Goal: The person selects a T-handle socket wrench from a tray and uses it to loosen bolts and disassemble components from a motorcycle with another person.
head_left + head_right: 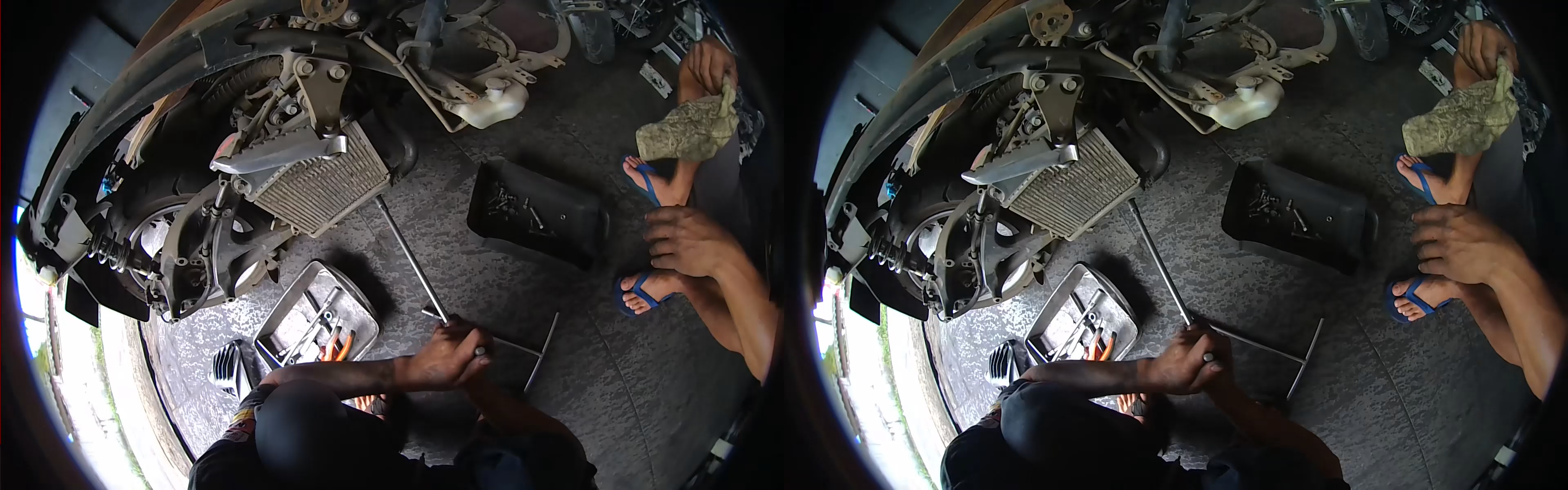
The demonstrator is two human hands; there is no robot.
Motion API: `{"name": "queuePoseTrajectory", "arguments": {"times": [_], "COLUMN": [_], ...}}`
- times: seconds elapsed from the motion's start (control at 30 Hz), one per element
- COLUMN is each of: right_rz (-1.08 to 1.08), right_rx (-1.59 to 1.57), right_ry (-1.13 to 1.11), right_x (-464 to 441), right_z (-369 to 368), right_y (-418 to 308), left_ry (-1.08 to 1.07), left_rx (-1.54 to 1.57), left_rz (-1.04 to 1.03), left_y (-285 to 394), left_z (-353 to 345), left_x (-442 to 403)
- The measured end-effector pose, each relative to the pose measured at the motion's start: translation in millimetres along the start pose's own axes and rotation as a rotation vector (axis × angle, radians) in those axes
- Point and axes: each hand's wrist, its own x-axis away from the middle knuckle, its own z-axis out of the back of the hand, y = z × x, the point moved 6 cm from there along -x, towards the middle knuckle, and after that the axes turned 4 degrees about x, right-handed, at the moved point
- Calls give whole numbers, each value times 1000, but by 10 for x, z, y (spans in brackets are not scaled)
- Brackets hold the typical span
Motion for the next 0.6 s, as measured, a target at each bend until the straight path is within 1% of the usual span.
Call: {"name": "queuePoseTrajectory", "arguments": {"times": [0.03,0.07,0.1,0.17,0.23,0.3,0.33,0.37,0.43,0.47,0.53,0.57,0.6], "right_rz": [-27,-35,-49,-77,-102,-123,-135,-144,-164,-177,-200,-210,-225], "right_rx": [-1,-8,-15,-27,-34,-44,-50,-54,-67,-75,-90,-97,-108], "right_ry": [-6,-7,-12,-31,-49,-64,-72,-79,-93,-98,-109,-112,-117], "right_x": [-1,-29,-43,-55,-56,-58,-61,-57,-48,-46,-46,-54,-48], "right_z": [15,-4,-14,-42,-50,-65,-73,-76,-85,-86,-86,-86,-82], "right_y": [-10,-5,0,15,37,52,66,80,105,116,136,146,156], "left_ry": [21,115,123,58,75,-61,-90,-76,-147,-139,-249,-248,-221], "left_rx": [-98,-188,-199,-173,-200,-322,-289,-294,-293,-298,-264,-262,-373], "left_rz": [127,49,48,158,161,219,255,257,351,357,420,427,400], "left_y": [-18,88,88,20,5,-27,-55,-56,-95,-95,-73,-114,-105], "left_z": [-34,0,-4,-92,-127,-209,-233,-251,-297,-278,-297,-365,-384], "left_x": [-55,-153,-202,-209,-225,-242,-255,-270,-298,-313,-338,-312,-315]}}
